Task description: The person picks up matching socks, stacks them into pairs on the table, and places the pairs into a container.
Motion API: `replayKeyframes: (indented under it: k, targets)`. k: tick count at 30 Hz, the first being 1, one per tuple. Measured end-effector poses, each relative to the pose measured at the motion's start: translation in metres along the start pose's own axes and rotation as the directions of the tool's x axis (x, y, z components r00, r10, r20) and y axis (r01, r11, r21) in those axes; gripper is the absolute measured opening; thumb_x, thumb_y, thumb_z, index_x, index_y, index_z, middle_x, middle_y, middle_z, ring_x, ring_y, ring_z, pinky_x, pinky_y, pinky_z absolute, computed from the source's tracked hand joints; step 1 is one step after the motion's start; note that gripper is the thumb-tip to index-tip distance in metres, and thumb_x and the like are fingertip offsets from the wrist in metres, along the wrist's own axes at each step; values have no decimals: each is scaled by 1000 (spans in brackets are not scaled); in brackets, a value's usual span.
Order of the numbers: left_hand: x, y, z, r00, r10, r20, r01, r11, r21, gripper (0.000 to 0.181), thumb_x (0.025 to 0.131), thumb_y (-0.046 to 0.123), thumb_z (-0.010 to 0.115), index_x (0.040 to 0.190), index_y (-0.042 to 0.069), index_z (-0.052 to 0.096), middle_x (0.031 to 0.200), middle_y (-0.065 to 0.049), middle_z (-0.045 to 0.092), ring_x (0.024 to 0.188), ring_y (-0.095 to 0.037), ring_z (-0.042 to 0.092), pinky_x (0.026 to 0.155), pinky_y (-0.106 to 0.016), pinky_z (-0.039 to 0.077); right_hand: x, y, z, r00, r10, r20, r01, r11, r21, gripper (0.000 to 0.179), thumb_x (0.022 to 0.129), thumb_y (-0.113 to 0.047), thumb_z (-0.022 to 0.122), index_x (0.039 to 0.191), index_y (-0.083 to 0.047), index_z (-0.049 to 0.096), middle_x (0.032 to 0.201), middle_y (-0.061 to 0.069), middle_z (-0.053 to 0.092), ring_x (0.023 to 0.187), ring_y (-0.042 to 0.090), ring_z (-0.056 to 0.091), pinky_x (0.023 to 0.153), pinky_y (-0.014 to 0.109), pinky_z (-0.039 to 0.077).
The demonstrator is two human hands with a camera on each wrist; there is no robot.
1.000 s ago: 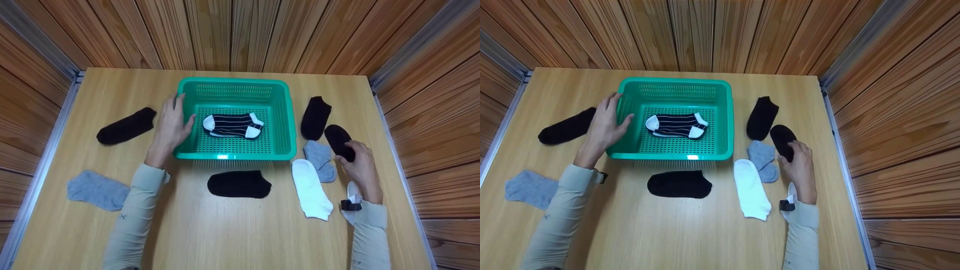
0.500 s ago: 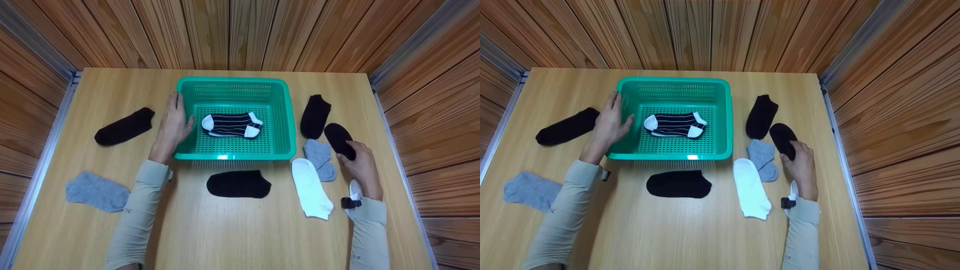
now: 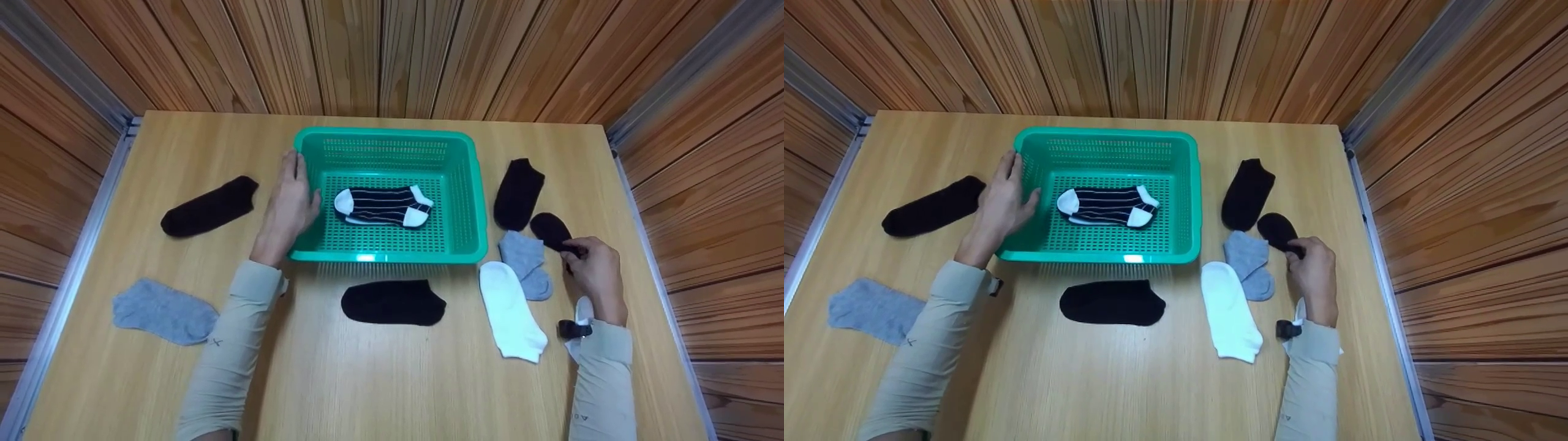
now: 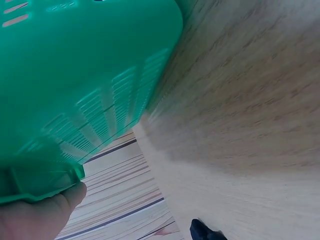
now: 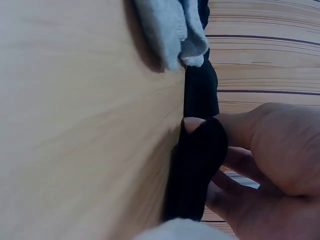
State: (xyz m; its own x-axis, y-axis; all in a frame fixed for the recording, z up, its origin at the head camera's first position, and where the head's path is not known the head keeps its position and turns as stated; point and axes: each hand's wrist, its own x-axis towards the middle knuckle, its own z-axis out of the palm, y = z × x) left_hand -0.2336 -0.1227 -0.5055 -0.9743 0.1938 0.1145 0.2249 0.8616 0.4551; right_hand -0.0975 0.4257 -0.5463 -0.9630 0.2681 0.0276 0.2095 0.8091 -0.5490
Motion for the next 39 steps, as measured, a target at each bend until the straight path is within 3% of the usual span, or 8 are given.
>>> replayKeyframes:
  k: [7,13,16,22,30,39]
  targets:
    - [-1,1,2,998,37,-43,-37,999,0,73,105,19,62,161,-11,25,171,-32,20,161,-44,23,127,-54,29,-3,-2,-5,996,37,-79,-36,999,18,22,97,-7,72,118,-2,78,120,22,75,100,29,68,70,5,38]
    - [-1,2,1,998,35,-48,-34,999,10,72,105,19,62,160,-10,26,171,-32,21,161,-44,23,127,-53,29,-5,-12,-12,986,70,-151,-61,996,58,22,97,-8,71,117,-5,79,119,17,76,86,-4,56,70,-1,40]
    - [-1,2,2,998,36,-53,-35,999,22,72,105,19,62,160,-11,27,170,-32,22,161,-44,24,127,-53,30,-8,-17,-15,983,62,-174,-49,996,78,23,97,-8,69,117,-5,79,119,18,76,83,-15,52,70,-2,41]
    - [-2,1,2,999,17,-33,-16,1000,12,72,106,19,61,161,-9,25,172,-31,19,162,-44,20,128,-54,27,-15,-31,-19,977,9,-214,13,995,101,21,98,-9,69,116,-3,79,117,17,76,83,-20,52,69,-4,43]
    - [-2,1,1,999,11,-33,-11,1000,15,72,105,18,61,161,-10,25,171,-31,20,161,-45,22,126,-54,29,-28,-53,-24,953,-99,-285,131,987,97,18,94,-3,72,110,0,80,110,18,77,83,-23,52,75,-4,41]
    - [1,2,1,999,17,-38,-16,1000,10,72,104,14,62,160,-12,25,170,-33,22,160,-46,23,125,-55,32,-46,-77,-18,931,-216,-294,245,967,68,17,90,5,75,106,1,80,105,17,78,85,-20,52,77,-3,39]
